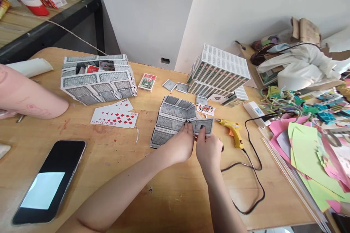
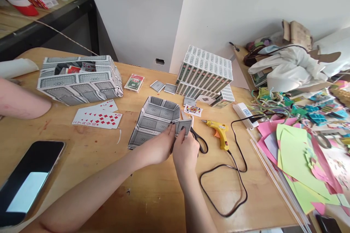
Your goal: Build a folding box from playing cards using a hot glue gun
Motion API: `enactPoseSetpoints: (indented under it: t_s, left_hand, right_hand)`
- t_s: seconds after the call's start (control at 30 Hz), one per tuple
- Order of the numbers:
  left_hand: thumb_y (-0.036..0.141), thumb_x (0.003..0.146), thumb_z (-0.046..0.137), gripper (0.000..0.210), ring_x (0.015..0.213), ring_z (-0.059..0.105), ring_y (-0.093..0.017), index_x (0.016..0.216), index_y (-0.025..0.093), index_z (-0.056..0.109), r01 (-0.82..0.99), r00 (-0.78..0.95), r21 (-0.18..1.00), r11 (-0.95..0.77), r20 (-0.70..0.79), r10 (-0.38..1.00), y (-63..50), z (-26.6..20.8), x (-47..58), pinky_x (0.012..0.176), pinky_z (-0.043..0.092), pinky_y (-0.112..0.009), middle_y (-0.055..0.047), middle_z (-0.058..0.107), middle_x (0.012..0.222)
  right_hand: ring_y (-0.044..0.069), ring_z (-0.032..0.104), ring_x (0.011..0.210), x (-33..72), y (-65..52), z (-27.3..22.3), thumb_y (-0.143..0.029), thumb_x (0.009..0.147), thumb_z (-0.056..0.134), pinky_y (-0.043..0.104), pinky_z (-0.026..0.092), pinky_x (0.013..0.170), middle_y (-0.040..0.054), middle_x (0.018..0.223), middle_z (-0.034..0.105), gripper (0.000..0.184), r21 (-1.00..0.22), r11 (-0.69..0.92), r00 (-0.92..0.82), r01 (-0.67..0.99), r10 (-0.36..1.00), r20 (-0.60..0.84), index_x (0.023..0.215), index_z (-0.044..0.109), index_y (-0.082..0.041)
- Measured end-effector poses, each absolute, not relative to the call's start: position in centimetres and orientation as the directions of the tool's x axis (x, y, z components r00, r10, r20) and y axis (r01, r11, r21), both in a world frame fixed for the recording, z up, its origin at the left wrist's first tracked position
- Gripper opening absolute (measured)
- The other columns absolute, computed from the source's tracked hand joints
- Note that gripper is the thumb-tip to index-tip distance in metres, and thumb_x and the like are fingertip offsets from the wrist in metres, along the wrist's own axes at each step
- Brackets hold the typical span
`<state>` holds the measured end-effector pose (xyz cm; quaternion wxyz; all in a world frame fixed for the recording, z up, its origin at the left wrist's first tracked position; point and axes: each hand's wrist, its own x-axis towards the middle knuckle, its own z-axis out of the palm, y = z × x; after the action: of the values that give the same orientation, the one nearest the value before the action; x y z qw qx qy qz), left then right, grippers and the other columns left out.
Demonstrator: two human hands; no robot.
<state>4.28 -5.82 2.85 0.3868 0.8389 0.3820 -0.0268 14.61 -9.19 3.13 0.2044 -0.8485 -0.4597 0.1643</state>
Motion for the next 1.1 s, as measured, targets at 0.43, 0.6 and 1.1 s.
enactPoseSetpoints:
  t_s: [0.43,0.6,1.1]
  left_hand:
    - [0.004,0.082,0.039,0.069,0.142,0.017,-0.032,0.143,-0.013,0.011,0.694,0.699,0.579,-0.429,-0.397,0.595,-5.6,3.6,4.4,0.114,0.022,-0.037,-0.033,0.012,0.151]
    - [0.004,0.081,0.039,0.069,0.142,0.018,-0.031,0.143,-0.012,0.011,0.703,0.690,0.564,-0.433,-0.394,0.608,-5.7,3.7,4.4,0.113,0.025,-0.036,-0.032,0.014,0.151]
    - [0.006,0.078,0.039,0.071,0.142,0.019,-0.032,0.143,-0.009,0.016,0.630,0.703,0.666,-0.400,-0.271,0.657,-5.9,2.3,4.4,0.112,0.027,-0.043,-0.031,0.019,0.150]
  right_hand:
    - [0.021,0.059,0.063,14.6,-8.6,3.7,-0.032,0.090,0.036,0.027,0.031,0.058,0.0117,0.063,0.068,0.043,-0.433,-0.550,0.542,0.714,0.826,-0.154,0.055,0.058,-0.018]
    - [0.021,0.059,0.063,14.8,-8.4,3.7,-0.032,0.090,0.038,0.027,0.031,0.058,0.0123,0.064,0.068,0.044,-0.439,-0.560,0.546,0.702,0.820,-0.172,0.054,0.058,-0.018]
    - [0.019,0.056,0.058,14.7,-8.5,3.5,-0.033,0.089,0.038,0.027,0.029,0.055,0.0112,0.058,0.065,0.044,-0.449,-0.532,0.545,0.718,0.831,-0.112,0.051,0.055,-0.018]
